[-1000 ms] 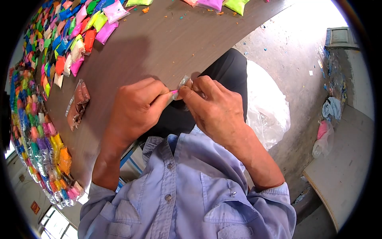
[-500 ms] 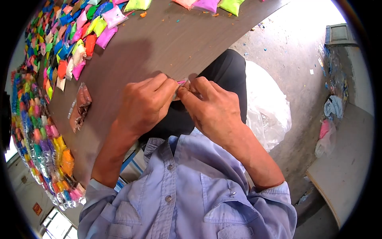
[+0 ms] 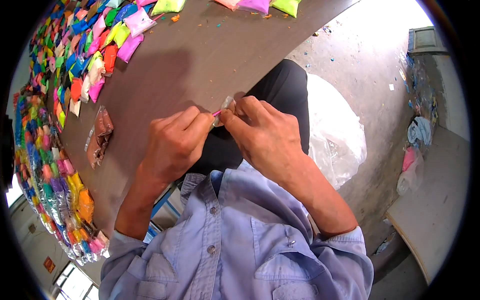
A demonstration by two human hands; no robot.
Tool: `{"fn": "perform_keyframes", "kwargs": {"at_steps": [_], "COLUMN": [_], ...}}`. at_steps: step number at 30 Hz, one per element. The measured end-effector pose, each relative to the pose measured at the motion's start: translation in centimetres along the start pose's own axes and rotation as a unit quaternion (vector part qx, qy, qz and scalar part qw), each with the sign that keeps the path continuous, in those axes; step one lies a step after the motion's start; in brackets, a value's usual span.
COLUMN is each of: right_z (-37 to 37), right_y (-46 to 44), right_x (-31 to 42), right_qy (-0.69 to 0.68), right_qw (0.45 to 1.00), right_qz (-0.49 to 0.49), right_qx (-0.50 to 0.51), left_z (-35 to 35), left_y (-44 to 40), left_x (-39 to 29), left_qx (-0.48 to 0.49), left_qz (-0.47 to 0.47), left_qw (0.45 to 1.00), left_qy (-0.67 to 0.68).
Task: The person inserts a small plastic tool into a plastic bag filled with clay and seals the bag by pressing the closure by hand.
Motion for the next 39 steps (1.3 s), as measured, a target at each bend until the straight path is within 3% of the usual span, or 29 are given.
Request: {"fn": "perform_keyframes", "kwargs": {"at_steps": [29,39], "right_z": [-0.1,-0.1], "right_y": [0.1,0.1], "right_x": [-0.2,0.0], "right_qy": [0.011,0.008], "right_qw": [1.000,1.000], "right_qz": [0.004,0.004], "right_qx": [0.006,-0.007], "left_z": [-1.0,1.0], "left_y": [-2.5,0.0], "left_x": [0.7,0.4], "left_qx": [-0.027,-0.020], "left_qz": [-0.007,0.084], "left_qw": [1.000,0.993], "left_qy": [0.000,0.084]}}
Point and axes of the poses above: each hand's wrist, its own y-axis away from the middle knuckle, its own z-axis out of the back of the hand, x = y × z, the point moved 1 cm from there along -y, towards the middle knuckle, and after that the axes turned 3 degrees about z, right-handed, at the moved point
